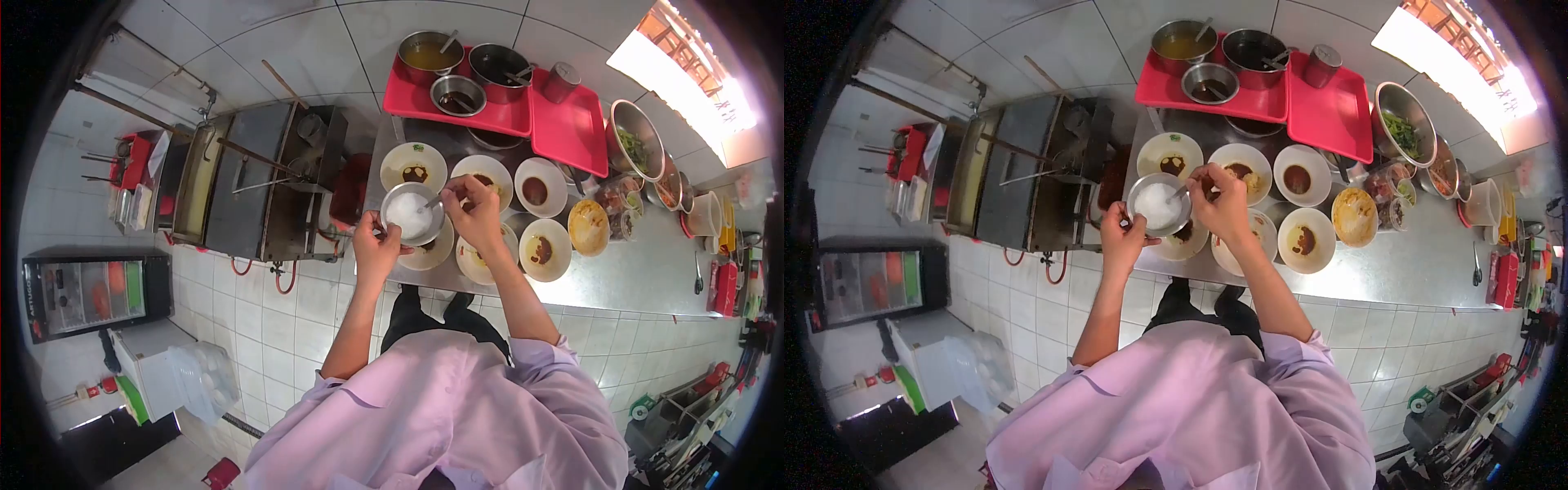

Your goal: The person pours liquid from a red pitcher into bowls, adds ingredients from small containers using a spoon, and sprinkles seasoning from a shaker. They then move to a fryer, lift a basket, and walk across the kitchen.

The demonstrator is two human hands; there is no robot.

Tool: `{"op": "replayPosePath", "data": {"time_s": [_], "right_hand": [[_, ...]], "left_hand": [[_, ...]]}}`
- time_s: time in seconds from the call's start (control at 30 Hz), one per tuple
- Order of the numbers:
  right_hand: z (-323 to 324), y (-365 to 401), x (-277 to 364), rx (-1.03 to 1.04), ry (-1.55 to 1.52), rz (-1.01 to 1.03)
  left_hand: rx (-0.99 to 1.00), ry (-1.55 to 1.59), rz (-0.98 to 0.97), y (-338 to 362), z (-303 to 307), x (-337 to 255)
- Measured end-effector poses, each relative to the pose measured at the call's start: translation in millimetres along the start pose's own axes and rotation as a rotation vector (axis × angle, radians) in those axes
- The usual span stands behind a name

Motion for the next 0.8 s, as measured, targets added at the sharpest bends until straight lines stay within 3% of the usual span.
{"op": "replayPosePath", "data": {"time_s": [0.03, 0.23, 0.37, 0.5, 0.57, 0.7, 0.77, 0.8], "right_hand": [[-7.3, 1.8, -10.2, 0.017, -0.074, -0.113], [-43.1, 9.0, -19.0, -0.115, -0.247, -0.199], [-61.3, 9.1, -14.2, -0.015, -0.165, -0.242], [-76.3, 10.1, -9.4, -0.096, -0.101, -0.237], [-79.3, 7.5, 9.4, -0.179, 0.106, -0.118], [-91.2, 4.2, 20.6, -0.147, 0.299, -0.116], [-96.6, 7.2, 1.7, -0.119, 0.249, -0.302], [-96.7, 6.6, -1.6, -0.119, 0.255, -0.303]], "left_hand": [[-0.005, -0.005, -0.021, -6.5, 4.4, -0.8], [0.028, -0.016, -0.053, -45.0, 27.4, -2.6], [0.041, -0.065, -0.081, -64.8, 39.2, -14.3], [0.063, -0.167, -0.151, -81.8, 48.7, -10.7], [0.08, -0.228, -0.177, -87.0, 50.0, -11.2], [0.078, -0.274, -0.185, -87.0, 54.8, -19.3], [0.077, -0.168, -0.146, -92.2, 58.5, -11.2], [0.08, -0.163, -0.144, -95.0, 59.8, -8.6]]}}
Point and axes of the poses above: each hand's wrist, its own y-axis away from the middle knuckle, its own z-axis out of the back of the hand, x = y × z, the point moved 8 cm from there along -y, towards the middle knuckle, and after that the axes turned 1 degree about z, right-handed, at the moved point
